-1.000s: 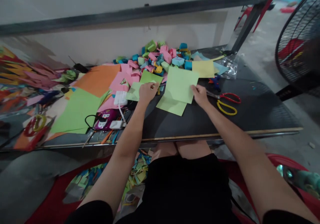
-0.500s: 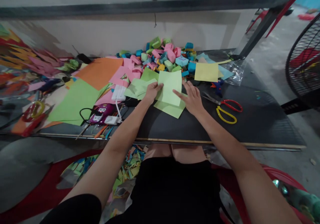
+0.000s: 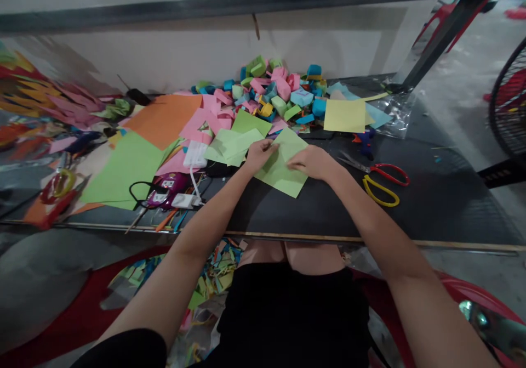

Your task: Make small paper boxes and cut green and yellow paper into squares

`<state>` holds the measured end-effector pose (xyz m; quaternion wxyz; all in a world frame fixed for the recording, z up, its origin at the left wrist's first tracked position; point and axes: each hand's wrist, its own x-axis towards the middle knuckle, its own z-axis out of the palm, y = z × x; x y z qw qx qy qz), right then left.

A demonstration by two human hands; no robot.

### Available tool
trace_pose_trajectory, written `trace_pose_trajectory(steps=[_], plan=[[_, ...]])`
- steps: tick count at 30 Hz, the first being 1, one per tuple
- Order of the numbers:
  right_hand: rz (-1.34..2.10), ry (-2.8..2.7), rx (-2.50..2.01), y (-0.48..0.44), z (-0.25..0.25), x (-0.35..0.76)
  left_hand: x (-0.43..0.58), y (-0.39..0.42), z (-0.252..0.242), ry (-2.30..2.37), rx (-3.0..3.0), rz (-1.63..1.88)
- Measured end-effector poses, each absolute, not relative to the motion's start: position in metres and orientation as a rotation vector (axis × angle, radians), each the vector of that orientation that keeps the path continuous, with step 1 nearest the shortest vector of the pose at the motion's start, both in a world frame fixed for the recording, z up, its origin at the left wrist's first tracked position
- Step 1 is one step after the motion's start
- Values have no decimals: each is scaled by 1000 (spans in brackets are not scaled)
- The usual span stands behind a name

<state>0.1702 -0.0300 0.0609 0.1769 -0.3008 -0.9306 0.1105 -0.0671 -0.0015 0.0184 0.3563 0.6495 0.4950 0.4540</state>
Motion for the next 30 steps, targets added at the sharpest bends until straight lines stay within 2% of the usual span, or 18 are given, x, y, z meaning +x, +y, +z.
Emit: trace_pose_trajectory(steps=[2, 5, 10, 16, 20, 26, 30], plan=[[431, -2327, -1036, -21, 58, 166, -65, -4, 20, 1243, 1765, 1189], [332, -1989, -1131, -13, 52, 165, -65, -9, 25, 1242, 1848, 1199], [288, -1889, -1214, -16, 40, 169, -65, -16, 34, 1345, 1880, 1140], [120, -1909, -1185, -26, 35, 163, -65, -17, 38, 1390, 1757, 899], [207, -1811, -1122, -30, 33, 159, -73, -16, 40, 1514, 1807, 884], [583, -1286, -1091, -20, 23, 157, -70, -12, 39, 1080, 1221, 1255], [660, -1068, -1075, -19, 22, 150, -41, -22, 28, 840, 1054, 1234]])
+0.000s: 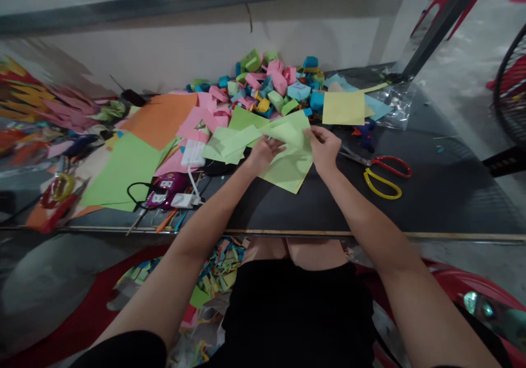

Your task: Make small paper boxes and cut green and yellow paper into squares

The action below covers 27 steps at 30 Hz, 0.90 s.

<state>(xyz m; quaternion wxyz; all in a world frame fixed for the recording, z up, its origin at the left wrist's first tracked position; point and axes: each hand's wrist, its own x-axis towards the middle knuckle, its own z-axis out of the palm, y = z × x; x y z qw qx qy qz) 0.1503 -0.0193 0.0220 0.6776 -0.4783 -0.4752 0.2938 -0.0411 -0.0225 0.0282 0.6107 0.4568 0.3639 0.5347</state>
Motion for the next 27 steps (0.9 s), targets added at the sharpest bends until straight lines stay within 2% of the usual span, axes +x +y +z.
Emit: trace_pose_trajectory(steps=[5, 12, 27], plan=[[683, -1073, -1083, -37, 31, 132, -18, -33, 16, 894, 1082, 1379], [892, -1154, -1040, -43, 37, 127, -36, -27, 23, 1024, 1175, 1444], [737, -1245, -1085, -46, 43, 129, -37, -28, 24, 974, 1125, 1470]])
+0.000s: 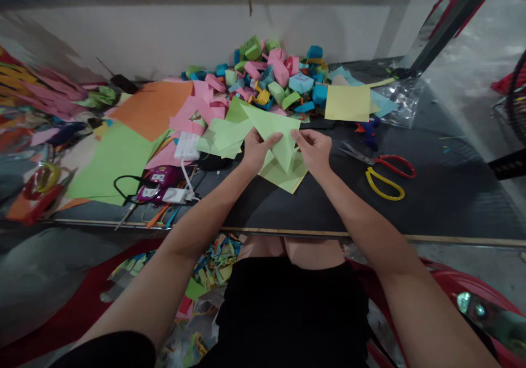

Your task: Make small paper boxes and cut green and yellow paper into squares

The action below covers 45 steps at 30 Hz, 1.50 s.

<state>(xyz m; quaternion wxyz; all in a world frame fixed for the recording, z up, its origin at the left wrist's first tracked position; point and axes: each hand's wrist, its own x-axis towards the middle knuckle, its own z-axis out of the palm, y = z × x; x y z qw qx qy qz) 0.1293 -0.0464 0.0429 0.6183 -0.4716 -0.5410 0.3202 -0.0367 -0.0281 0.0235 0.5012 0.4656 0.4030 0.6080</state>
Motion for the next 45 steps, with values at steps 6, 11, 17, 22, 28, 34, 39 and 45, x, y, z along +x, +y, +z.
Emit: trace_pose_trajectory(steps=[6, 11, 17, 22, 28, 34, 39, 45], plan=[[713, -1273, -1080, -45, 41, 129, -37, -29, 24, 969, 1135, 1476], [715, -1284, -1066, -46, 43, 129, -38, -28, 24, 968, 1145, 1484], [720, -1322, -1090, -47, 43, 130, -38, -27, 24, 970, 1149, 1466], [731, -1279, -1066, -47, 43, 129, -38, -28, 25, 938, 1110, 1505], [729, -1273, -1051, -49, 47, 128, -37, -28, 26, 904, 1054, 1542], [726, -1278, -1073, -49, 47, 127, -36, -29, 28, 905, 1035, 1551], [716, -1295, -1058, -47, 45, 129, -36, -31, 30, 899, 1009, 1543], [770, -1289, -1088, -45, 42, 131, -36, -32, 33, 918, 990, 1515]])
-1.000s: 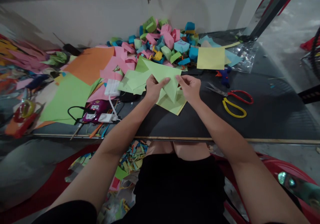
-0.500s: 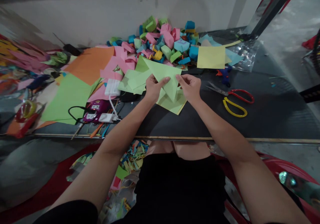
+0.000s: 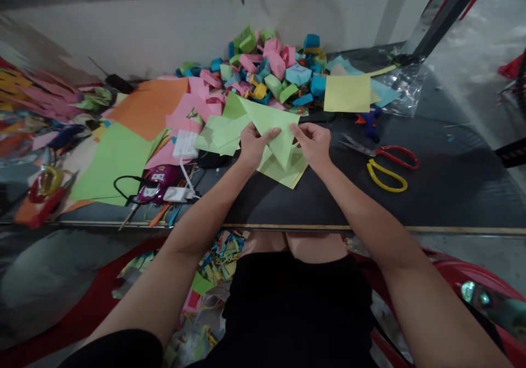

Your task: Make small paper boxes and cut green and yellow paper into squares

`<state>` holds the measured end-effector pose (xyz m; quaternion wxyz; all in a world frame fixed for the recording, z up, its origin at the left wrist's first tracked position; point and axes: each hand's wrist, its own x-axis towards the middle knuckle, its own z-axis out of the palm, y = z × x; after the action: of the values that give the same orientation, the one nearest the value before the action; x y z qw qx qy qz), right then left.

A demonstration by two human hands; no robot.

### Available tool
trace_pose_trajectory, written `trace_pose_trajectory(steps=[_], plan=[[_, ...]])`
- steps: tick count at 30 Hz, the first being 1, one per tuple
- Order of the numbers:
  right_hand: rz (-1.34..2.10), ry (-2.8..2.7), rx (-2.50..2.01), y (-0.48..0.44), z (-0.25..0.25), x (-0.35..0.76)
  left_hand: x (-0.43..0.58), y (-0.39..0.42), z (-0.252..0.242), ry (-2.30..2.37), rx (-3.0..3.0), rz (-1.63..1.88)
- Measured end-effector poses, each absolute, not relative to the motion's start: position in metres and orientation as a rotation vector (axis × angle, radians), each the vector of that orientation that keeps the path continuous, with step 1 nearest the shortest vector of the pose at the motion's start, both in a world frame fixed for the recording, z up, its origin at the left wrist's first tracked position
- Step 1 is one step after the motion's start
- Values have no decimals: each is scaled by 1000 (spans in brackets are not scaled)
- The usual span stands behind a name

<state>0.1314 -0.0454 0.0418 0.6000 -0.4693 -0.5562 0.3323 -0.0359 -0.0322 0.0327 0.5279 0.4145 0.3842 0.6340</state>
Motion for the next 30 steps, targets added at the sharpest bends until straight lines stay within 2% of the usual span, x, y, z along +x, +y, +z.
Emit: trace_pose_trajectory(steps=[19, 30], plan=[[892, -1318, -1081, -39, 42, 140, -39, -32, 32, 978, 1075, 1441], [751, -1262, -1076, -33, 38, 144, -45, -23, 31, 944, 991, 1407]])
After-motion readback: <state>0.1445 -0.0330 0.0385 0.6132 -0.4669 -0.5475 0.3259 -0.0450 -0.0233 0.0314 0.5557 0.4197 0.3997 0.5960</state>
